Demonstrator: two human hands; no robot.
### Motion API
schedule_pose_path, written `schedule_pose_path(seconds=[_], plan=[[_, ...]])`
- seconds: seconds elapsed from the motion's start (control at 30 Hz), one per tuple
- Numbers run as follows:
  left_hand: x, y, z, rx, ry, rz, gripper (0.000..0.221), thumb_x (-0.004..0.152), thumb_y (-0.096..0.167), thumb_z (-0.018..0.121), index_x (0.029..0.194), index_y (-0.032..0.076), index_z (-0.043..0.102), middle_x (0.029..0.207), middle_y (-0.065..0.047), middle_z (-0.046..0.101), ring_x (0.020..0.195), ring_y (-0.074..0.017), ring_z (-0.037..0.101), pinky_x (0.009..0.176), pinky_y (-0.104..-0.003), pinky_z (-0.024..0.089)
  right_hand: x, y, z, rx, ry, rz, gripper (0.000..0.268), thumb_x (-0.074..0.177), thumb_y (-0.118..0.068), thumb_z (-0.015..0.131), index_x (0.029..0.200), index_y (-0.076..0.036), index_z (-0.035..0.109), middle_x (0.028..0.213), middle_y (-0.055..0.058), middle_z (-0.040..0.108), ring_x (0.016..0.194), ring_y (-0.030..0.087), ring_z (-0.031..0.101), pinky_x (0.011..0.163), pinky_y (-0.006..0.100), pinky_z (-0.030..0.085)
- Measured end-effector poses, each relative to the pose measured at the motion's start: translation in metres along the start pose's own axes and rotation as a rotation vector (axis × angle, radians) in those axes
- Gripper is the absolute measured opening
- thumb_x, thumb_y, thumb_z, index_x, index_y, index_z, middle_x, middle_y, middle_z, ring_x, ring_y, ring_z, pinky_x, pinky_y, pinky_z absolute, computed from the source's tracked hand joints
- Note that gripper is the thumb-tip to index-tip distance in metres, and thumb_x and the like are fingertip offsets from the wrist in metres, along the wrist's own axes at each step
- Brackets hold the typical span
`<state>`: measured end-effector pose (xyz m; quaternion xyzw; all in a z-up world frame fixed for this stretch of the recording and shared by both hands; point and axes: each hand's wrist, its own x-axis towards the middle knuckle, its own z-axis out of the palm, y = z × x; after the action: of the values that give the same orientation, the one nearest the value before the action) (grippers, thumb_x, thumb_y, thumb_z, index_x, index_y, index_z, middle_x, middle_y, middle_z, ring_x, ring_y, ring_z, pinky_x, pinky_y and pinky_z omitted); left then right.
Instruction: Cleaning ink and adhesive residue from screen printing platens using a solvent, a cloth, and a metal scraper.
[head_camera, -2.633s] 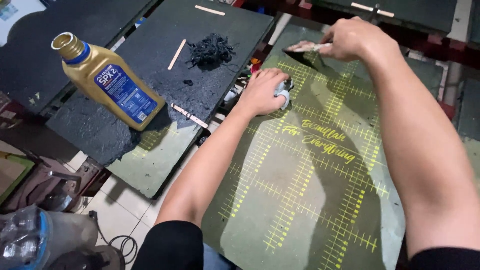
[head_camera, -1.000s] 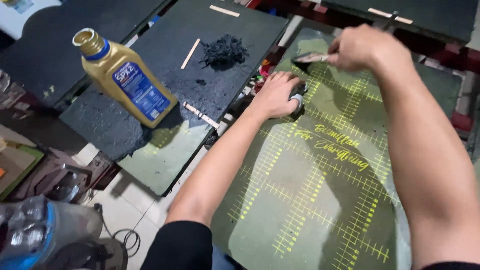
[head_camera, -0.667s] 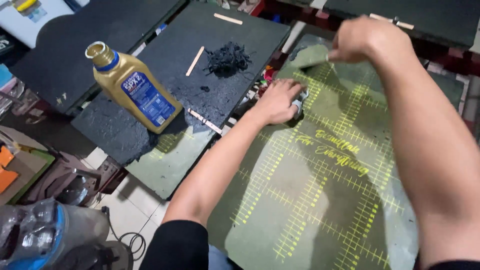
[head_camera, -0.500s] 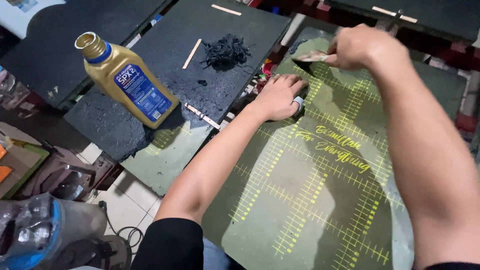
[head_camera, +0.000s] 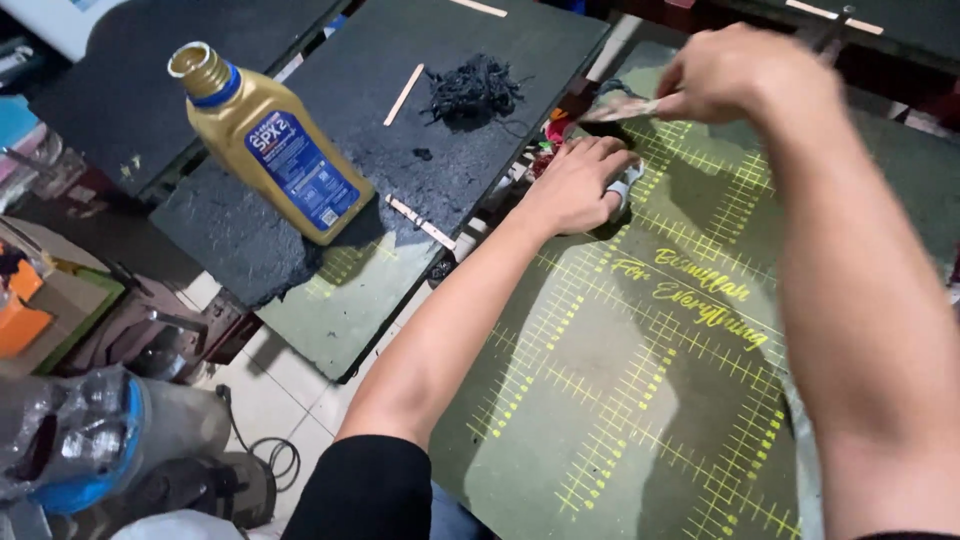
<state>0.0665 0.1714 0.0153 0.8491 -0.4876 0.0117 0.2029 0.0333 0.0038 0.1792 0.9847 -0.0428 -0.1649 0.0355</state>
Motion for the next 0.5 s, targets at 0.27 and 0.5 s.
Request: schedule_pose_path(seconds=[0.27,0.5], plan=[[-0.001,-0.002,-0.001,0.004,-0.044,-0.009,0.055,0.093,0.028,0.055,0.147,0.018,0.051,0.153,-0.017,0.048,0.144,-0.037,0.04,0.118,-0.056,0.027,-0.007,-0.01,-0.001,0.017,0.03,0.055,0.037,0.1,-0.043,0.064,0.132,-0.026,0.074,0.131,0.007,0.074,0.119,0.035,0.067,0.092,0.053,0.056],[0.007,-0.012,0.018,0.106,-0.002,-0.014,0.057,0.09,0.032,0.056,0.141,0.009,0.054,0.145,-0.024,0.051,0.13,-0.0437,0.048,0.109,-0.055,0.034,-0.01,0.005,0.015,0.028,0.083,0.061,0.037,0.103,-0.044,0.06,0.128,-0.021,0.076,0.123,0.021,0.076,0.111,0.044,0.071,0.087,0.056,0.058]])
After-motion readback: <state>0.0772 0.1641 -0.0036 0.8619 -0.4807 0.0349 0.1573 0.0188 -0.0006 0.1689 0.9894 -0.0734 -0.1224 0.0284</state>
